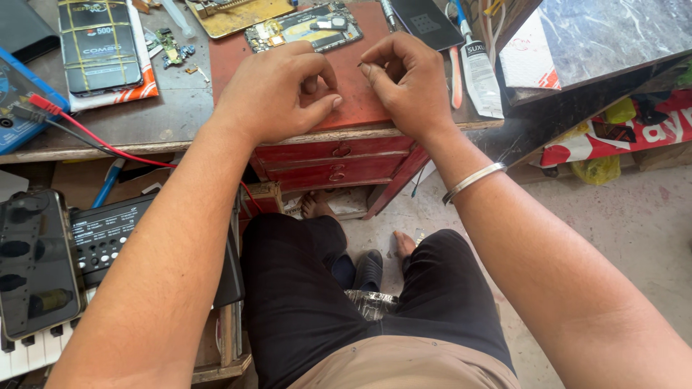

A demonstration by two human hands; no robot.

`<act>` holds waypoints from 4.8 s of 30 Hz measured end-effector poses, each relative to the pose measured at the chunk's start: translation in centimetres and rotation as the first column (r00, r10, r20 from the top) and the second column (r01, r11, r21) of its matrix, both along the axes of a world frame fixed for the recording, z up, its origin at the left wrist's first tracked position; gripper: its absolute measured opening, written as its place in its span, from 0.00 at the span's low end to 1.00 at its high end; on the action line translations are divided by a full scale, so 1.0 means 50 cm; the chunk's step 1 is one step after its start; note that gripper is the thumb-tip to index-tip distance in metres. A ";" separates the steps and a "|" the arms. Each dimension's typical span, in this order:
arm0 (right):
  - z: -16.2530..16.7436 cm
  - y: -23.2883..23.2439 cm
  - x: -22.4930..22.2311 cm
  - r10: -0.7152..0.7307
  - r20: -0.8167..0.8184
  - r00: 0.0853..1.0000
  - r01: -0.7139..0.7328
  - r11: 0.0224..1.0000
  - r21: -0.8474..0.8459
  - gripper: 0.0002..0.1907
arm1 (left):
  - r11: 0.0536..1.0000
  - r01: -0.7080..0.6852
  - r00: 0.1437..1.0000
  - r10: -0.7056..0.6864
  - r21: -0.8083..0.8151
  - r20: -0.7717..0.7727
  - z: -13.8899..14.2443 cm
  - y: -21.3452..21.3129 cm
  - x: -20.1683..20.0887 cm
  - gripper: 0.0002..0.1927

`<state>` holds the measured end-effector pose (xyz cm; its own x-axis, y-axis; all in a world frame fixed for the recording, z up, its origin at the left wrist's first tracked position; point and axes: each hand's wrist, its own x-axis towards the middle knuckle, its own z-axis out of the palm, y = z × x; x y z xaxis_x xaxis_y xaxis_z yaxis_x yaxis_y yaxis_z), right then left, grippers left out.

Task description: The person works at a cluttered electronics repair bench on a disassembled smartphone. They handle a small orange flex cable, bend and fold it with both hands, briefly operate a device at the back of the bench, and continue manipulating the cable and small components on the work mat.

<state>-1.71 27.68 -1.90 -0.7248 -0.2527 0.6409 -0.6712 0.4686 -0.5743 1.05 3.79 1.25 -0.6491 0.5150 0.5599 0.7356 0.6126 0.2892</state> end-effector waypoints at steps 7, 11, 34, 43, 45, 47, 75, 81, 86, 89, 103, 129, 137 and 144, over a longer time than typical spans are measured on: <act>0.001 -0.002 0.007 0.002 -0.022 1.000 -0.002 1.000 0.009 0.03 | 1.000 0.006 1.000 -0.006 0.005 -0.005 0.000 0.003 0.004 0.11; 0.004 -0.007 0.007 0.002 -0.023 1.000 -0.002 1.000 0.005 0.03 | 1.000 0.001 1.000 -0.001 0.006 -0.014 0.002 0.004 0.005 0.10; 0.036 0.010 0.023 0.009 0.003 1.000 -0.009 0.998 -0.069 0.04 | 0.998 -0.019 0.998 0.023 -0.065 0.064 0.032 0.037 0.004 0.10; 0.042 0.015 0.029 0.001 0.008 1.000 -0.001 0.998 -0.056 0.04 | 0.996 -0.042 0.994 0.050 -0.073 0.099 0.039 0.045 0.010 0.10; 0.043 0.015 0.030 0.003 0.017 1.000 -0.001 0.997 -0.072 0.03 | 0.995 -0.053 0.991 0.062 -0.080 0.122 0.041 0.046 0.010 0.10; 0.043 0.016 0.032 0.003 0.016 1.000 -0.002 0.998 -0.067 0.04 | 0.996 -0.045 0.991 0.054 -0.072 0.119 0.042 0.046 0.013 0.10; 0.023 0.028 0.023 0.014 0.012 1.000 -0.013 0.997 -0.071 0.03 | 0.996 -0.040 0.996 0.046 -0.083 0.075 0.018 0.040 -0.002 0.11; 0.021 0.027 0.017 0.006 0.047 0.999 -0.002 0.996 -0.086 0.03 | 0.995 -0.037 0.996 0.045 -0.098 0.080 0.011 0.036 -0.008 0.11; 0.020 0.030 0.016 0.021 0.014 1.000 -0.019 0.997 -0.079 0.03 | 0.995 -0.042 0.994 0.050 -0.090 0.093 0.008 0.038 -0.010 0.11; 0.019 0.032 0.015 0.021 0.009 1.000 -0.021 0.996 -0.082 0.03 | 0.995 -0.036 0.995 0.044 -0.092 0.085 0.008 0.040 -0.010 0.11; 0.022 0.040 0.014 0.025 0.030 0.999 -0.022 0.996 -0.086 0.03 | 0.992 -0.058 0.992 0.070 -0.109 0.107 0.015 0.051 -0.006 0.11; 0.022 0.043 0.018 0.033 0.013 0.999 -0.032 0.997 -0.074 0.03 | 0.993 -0.055 0.992 0.066 -0.104 0.105 0.016 0.054 -0.007 0.11; 0.022 0.042 0.017 0.032 0.007 0.999 -0.032 0.997 -0.069 0.03 | 0.992 -0.063 0.990 0.076 -0.109 0.117 0.018 0.054 -0.007 0.11; 0.015 0.043 0.017 0.037 -0.019 0.999 -0.038 0.998 -0.059 0.04 | 0.994 -0.055 0.990 0.066 -0.098 0.121 0.014 0.053 -0.005 0.11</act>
<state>-0.85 29.86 -1.15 -0.7042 -0.2403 0.6681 -0.6978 0.4082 -0.5886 0.79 6.44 1.96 -0.7417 0.5195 0.4242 0.6586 0.6837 0.3143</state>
